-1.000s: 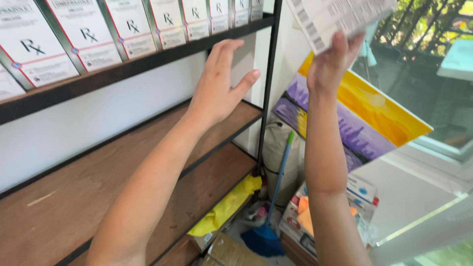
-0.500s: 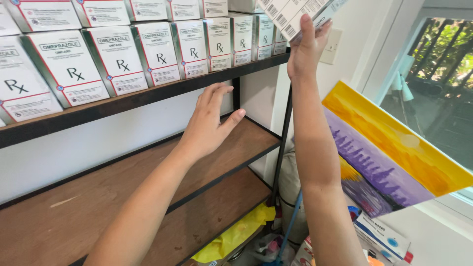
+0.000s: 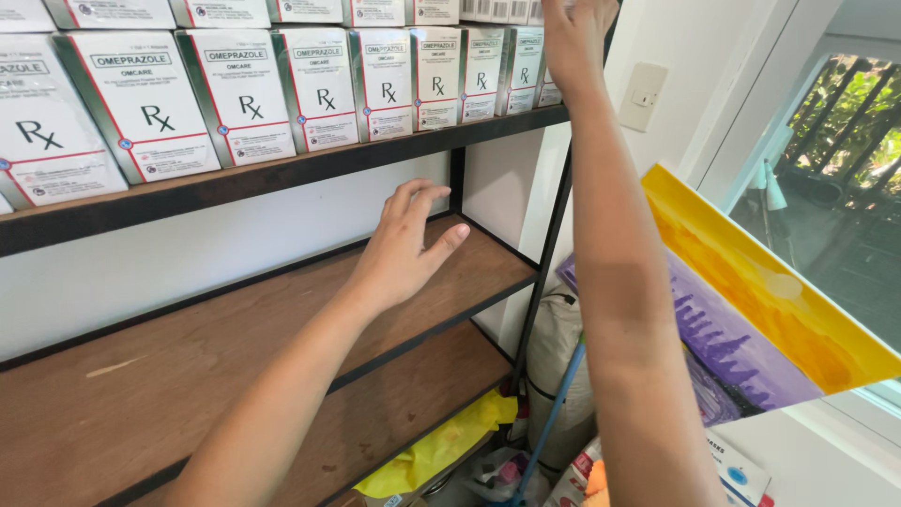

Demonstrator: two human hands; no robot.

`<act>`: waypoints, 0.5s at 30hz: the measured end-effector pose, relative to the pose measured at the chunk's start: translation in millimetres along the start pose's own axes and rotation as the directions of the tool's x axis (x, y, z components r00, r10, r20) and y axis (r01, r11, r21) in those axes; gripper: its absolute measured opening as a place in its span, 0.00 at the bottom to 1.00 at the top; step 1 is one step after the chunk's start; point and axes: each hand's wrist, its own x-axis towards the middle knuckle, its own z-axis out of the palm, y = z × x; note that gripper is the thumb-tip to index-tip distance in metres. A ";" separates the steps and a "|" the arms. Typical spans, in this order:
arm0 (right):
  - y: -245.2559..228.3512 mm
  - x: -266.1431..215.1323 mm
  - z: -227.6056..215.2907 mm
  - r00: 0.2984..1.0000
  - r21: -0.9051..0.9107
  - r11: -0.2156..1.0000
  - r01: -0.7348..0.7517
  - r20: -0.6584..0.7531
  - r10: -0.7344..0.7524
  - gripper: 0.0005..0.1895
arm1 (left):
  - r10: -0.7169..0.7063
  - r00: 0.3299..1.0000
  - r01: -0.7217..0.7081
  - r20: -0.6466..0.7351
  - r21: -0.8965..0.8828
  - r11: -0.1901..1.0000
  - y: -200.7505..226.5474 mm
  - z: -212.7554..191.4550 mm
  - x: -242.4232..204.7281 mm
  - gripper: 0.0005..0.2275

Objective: The person repeatedly picks stacks of white medicine boxes from a cardboard carton on the floor and places them onto a wooden shelf. They arrange the boxes in neat rows, filling the available shelf space.

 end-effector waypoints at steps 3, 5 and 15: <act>-2.2 -14.9 -4.2 0.973 -0.122 0.972 0.200 -0.090 -0.211 0.40 | 0.054 0.998 -0.053 -0.020 0.044 0.998 1.8 -3.5 5.6 0.29; -13.5 -30.6 -7.9 0.952 -0.131 0.969 0.208 -0.200 -0.231 0.39 | 0.137 0.988 -0.127 -0.071 0.129 0.983 3.1 -9.8 17.8 0.28; -61.7 -38.2 22.2 0.942 -0.146 0.962 0.233 -0.212 -0.260 0.35 | 0.461 0.879 -0.246 -0.123 0.712 0.658 -8.6 -46.8 139.3 0.28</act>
